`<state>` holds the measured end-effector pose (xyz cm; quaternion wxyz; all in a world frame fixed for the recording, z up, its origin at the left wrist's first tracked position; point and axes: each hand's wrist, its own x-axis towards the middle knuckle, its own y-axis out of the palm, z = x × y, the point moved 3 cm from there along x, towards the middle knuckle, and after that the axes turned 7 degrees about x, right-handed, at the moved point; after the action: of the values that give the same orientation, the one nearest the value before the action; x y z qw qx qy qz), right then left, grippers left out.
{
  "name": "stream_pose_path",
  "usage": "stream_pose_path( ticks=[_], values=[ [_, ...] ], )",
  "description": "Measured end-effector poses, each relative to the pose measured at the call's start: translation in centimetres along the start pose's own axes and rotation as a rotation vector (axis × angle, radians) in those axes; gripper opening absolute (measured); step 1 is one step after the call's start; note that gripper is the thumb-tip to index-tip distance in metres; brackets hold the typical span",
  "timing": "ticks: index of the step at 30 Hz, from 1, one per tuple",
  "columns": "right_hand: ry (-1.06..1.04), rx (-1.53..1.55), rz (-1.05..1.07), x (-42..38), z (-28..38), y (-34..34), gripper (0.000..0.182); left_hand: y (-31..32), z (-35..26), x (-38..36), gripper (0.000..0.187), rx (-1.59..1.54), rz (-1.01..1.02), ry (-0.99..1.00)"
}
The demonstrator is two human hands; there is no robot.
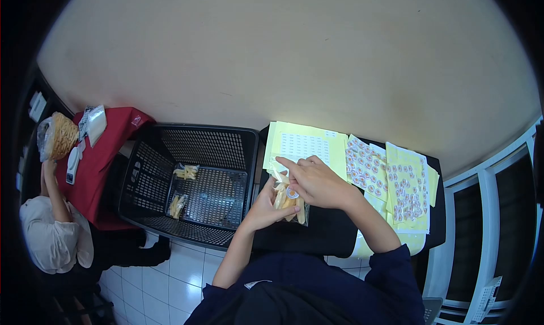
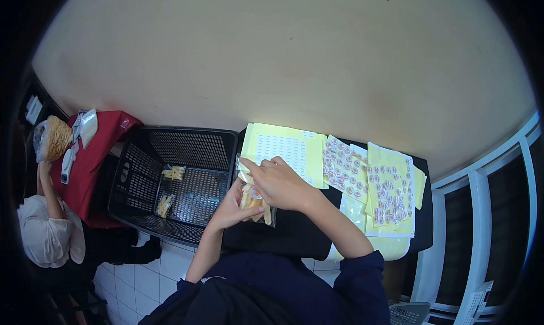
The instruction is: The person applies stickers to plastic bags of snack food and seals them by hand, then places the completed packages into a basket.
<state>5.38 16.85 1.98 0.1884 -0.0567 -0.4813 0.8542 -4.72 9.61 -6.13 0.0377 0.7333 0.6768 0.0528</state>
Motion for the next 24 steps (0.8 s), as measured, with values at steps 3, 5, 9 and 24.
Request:
stream_pose_path(
  ticks=[3, 5, 9, 24],
  values=[
    [-0.027, -0.141, 0.009, 0.0, 0.6, 0.3, 0.052, -0.1, 0.1, 0.1, 0.079, 0.025, 0.012, -0.028],
    [-0.079, -0.336, -0.042, -0.2, 1.0, 0.8, 0.054, 0.0, 0.3, 0.2, 0.082, 0.052, 0.023, -0.038],
    [-0.120, -0.434, -0.106, -0.7, 1.7, 1.2, 0.055, 0.1, 0.2, 0.4, 0.082, 0.154, -0.005, 0.061],
    [0.327, 0.842, -0.951, -4.4, -1.2, 6.2, 0.084, 0.5, 0.7, 0.4, 0.074, 0.019, -0.086, 0.177]
  ],
)
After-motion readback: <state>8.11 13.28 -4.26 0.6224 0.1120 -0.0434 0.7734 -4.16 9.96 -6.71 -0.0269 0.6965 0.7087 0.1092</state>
